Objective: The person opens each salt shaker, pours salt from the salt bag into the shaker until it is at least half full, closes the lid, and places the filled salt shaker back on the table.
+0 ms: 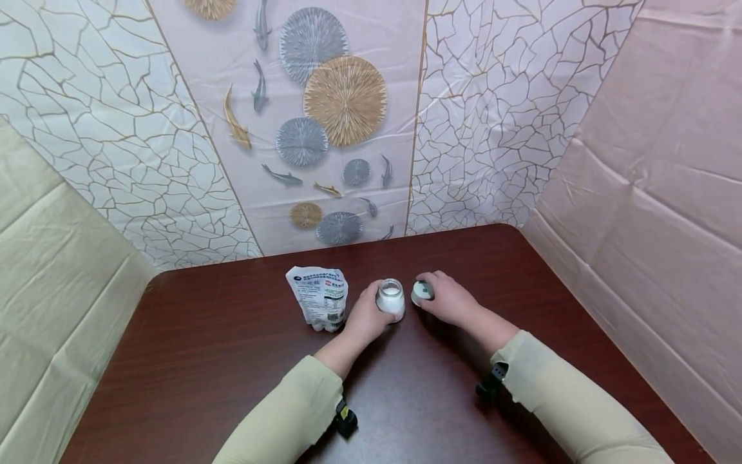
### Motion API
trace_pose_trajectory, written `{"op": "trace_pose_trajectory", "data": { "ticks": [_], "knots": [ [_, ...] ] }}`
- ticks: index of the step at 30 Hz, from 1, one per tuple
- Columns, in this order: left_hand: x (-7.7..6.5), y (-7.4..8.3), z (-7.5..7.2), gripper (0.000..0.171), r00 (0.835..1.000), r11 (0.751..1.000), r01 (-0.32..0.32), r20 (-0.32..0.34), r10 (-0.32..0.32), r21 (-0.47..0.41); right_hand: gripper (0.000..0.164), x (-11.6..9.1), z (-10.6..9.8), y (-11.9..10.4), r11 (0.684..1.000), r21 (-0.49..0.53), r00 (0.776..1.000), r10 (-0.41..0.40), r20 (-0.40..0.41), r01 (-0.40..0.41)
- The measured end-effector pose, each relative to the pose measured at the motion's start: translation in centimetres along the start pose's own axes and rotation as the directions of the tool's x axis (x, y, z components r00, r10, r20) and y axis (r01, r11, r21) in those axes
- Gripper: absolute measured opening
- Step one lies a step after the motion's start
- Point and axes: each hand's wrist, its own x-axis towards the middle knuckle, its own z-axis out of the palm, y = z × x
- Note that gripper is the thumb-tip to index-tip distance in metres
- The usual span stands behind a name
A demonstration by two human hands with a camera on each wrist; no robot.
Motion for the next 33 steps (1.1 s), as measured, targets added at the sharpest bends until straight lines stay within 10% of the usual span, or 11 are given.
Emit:
{"op": "trace_pose_trajectory", "data": {
  "ticks": [33],
  "knots": [
    [0.3, 0.0, -0.7, 0.075, 0.999, 1.0, -0.001, 0.047, 0.0, 0.03, 0.053, 0.0, -3.2, -6.1, 0.981, 0.026, 0.978, -0.191, -0.084, 0.194]
  ]
}}
